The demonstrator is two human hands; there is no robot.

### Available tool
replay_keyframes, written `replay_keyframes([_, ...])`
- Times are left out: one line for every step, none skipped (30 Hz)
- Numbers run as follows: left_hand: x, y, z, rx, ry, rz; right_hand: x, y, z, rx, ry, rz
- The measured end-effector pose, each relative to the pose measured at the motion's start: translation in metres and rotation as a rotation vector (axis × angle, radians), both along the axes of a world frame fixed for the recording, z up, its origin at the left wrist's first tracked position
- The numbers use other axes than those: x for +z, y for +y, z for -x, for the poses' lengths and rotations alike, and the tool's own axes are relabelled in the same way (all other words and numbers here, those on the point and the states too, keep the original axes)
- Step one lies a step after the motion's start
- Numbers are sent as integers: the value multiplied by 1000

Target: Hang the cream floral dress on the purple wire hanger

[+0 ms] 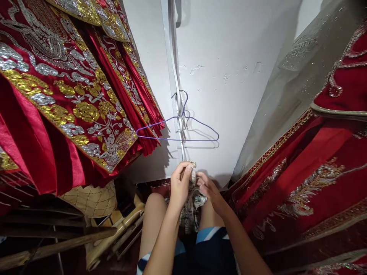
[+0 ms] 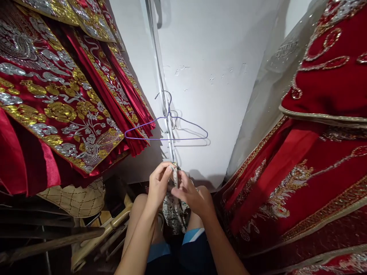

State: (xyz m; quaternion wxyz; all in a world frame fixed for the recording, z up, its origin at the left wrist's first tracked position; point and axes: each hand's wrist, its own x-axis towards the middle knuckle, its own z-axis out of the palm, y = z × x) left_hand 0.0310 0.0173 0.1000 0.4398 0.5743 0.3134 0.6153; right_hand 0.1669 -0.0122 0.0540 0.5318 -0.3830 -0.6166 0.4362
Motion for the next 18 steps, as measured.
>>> replay_keyframes([5,1,2,0,75,-58,10,3,3,89,3,2])
replay_keyframes([8,3,6,10,134,-111,19,7,7,147,0,2])
replay_keyframes([9,7,11,35,182,-155,26,12,9,184,-23,6])
replay_keyframes([8,12,17,62,220,-183,33,17,11,212,-72,15])
replay_keyframes([4,16,24,71,251,-190,39,22,11,238,-132,29])
replay_keyframes([0,19,32,41,284,-166,44,28,10,259,-187,48])
replay_keyframes([-6,22,40,-28,326,-120,50,34,8,267,-224,66])
replay_keyframes([-12,22,48,-128,387,-59,55,41,4,250,-233,62])
replay_keyframes([-19,22,56,-237,477,8,61,49,0,197,-214,26])
replay_keyframes([-24,20,64,-332,596,74,68,58,-5,110,-174,-38])
replay_keyframes([-29,19,72,-401,735,132,75,69,-11,2,-122,-120])
replay_keyframes([-32,17,80,-435,882,176,81,81,-16,-115,-70,-216])
replay_keyframes([-33,17,89,-433,1017,211,86,95,-21,-232,-32,-307])
replay_keyframes([-33,17,97,-395,1127,245,91,109,-25,-321,-7,-378])
replay_keyframes([-30,19,105,-311,1195,272,94,123,-28,-370,10,-416])
replay_keyframes([-25,22,114,-187,1215,282,95,137,-29,-388,13,-411])
replay_keyframes([-19,26,121,-40,1195,267,94,149,-29,-375,-3,-362])
replay_keyframes([-11,30,128,104,1153,222,92,159,-28,-340,-37,-283])
